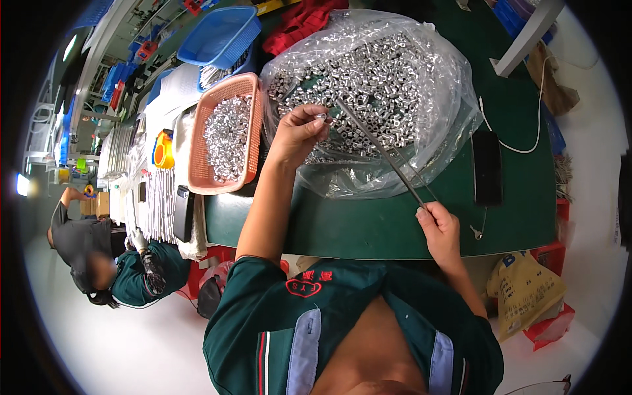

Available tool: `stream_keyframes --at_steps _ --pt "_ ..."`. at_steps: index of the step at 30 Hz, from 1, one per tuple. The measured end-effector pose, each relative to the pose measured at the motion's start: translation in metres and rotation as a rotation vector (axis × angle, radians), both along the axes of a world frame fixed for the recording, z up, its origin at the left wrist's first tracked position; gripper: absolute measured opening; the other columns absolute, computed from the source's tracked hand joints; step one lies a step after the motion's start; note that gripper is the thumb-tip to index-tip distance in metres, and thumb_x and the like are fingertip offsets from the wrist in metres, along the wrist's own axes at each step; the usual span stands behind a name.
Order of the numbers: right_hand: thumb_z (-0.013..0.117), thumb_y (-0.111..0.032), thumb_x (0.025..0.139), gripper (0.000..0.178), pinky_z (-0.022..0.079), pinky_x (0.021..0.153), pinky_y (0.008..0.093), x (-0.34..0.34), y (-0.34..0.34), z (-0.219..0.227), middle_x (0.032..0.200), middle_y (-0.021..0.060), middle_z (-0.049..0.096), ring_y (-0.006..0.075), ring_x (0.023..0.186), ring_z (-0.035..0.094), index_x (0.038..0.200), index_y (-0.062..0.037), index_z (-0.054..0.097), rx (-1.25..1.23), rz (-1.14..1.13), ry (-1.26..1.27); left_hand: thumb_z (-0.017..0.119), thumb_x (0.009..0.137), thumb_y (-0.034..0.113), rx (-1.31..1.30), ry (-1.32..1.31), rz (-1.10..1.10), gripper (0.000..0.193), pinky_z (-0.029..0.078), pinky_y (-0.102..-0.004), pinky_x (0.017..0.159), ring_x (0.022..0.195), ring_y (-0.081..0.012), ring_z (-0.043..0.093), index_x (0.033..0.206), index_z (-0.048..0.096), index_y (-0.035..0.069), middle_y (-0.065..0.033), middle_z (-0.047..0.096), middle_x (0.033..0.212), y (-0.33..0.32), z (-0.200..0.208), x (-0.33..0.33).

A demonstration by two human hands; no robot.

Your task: The person uses a long metal rod to pick up small silver metal components from a large plastic bag and places them into a pink basket. The person repeats this action continuously throughout the video, transferring the parts one by one.

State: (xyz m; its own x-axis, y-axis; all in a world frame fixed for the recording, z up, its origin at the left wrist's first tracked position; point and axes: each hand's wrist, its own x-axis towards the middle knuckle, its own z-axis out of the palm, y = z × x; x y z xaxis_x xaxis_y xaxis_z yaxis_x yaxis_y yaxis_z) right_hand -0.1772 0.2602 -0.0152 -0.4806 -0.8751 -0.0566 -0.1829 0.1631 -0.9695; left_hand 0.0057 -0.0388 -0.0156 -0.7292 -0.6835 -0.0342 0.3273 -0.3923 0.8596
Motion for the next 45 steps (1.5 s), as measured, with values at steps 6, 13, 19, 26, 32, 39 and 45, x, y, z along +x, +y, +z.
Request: stream_keyframes --at_steps 6,13,19,26,32,39,45 --pt "0.060 -0.015 0.093 0.018 0.037 0.050 0.0246 -0.002 -0.003 0.001 0.059 0.0017 0.050 0.0062 0.055 0.044 0.085 0.0015 0.061 0.012 0.061 0.053 0.072 0.082 0.010 0.138 0.229 -0.127 0.026 0.042 -0.0287 0.064 0.071 -0.0145 0.055 0.107 0.066 0.002 -0.0080 0.065 0.086 0.004 0.006 0.007" --pt "0.060 -0.015 0.092 0.018 0.038 0.051 0.0248 -0.002 -0.004 -0.001 0.059 0.0041 0.052 0.0069 0.054 0.047 0.084 0.0014 0.061 0.005 0.087 0.104 0.072 0.082 0.008 0.060 0.099 -0.080 0.025 0.045 -0.0285 0.065 0.069 -0.0143 0.055 0.104 0.066 -0.001 -0.0066 0.064 0.080 0.004 0.013 0.013" --pt "0.062 -0.013 0.091 0.016 0.038 0.050 0.0253 -0.004 -0.005 0.000 0.059 0.0046 0.051 0.0078 0.054 0.046 0.083 0.0013 0.060 0.016 0.109 0.093 0.073 0.080 0.008 -0.105 -0.186 -0.080 0.022 0.044 -0.0244 0.063 0.066 -0.0119 0.054 0.099 0.066 -0.002 -0.0040 0.063 0.077 0.001 0.028 0.026" --pt "0.063 -0.011 0.088 0.013 0.038 0.049 0.0274 0.006 -0.004 0.002 0.061 0.0082 0.053 0.0135 0.051 0.046 0.082 0.0006 0.061 -0.058 0.064 0.254 0.076 0.079 0.020 -0.302 -0.400 -0.147 0.021 0.041 -0.0220 0.058 0.061 -0.0089 0.052 0.082 0.064 0.003 -0.0013 0.060 0.069 -0.004 0.038 0.043" --pt "0.062 -0.013 0.090 0.016 0.038 0.051 0.0266 0.010 -0.002 0.009 0.060 0.0066 0.053 0.0112 0.053 0.047 0.082 0.0002 0.061 0.064 0.108 0.129 0.077 0.079 0.018 -0.108 -0.224 -0.041 0.020 0.041 -0.0234 0.055 0.058 -0.0107 0.053 0.079 0.063 0.004 -0.0023 0.059 0.067 0.007 0.017 0.040" --pt "0.057 -0.022 0.095 0.025 0.029 0.048 0.0219 0.000 -0.002 0.012 0.059 -0.0048 0.044 0.0037 0.053 0.037 0.080 -0.0021 0.061 0.231 0.264 -0.333 0.077 0.078 0.017 -0.112 -0.098 -0.039 0.023 0.045 -0.0241 0.063 0.067 -0.0121 0.057 0.090 0.066 0.000 -0.0051 0.065 0.078 0.012 0.018 0.042" --pt "0.053 -0.023 0.097 0.026 0.019 0.045 0.0193 0.007 -0.007 0.020 0.058 -0.0091 0.033 0.0002 0.051 0.025 0.080 -0.0041 0.058 0.323 0.313 -0.827 0.075 0.080 0.012 -0.056 0.094 0.016 0.025 0.050 -0.0278 0.068 0.071 -0.0152 0.061 0.100 0.066 0.000 -0.0078 0.067 0.086 0.021 0.016 0.041"
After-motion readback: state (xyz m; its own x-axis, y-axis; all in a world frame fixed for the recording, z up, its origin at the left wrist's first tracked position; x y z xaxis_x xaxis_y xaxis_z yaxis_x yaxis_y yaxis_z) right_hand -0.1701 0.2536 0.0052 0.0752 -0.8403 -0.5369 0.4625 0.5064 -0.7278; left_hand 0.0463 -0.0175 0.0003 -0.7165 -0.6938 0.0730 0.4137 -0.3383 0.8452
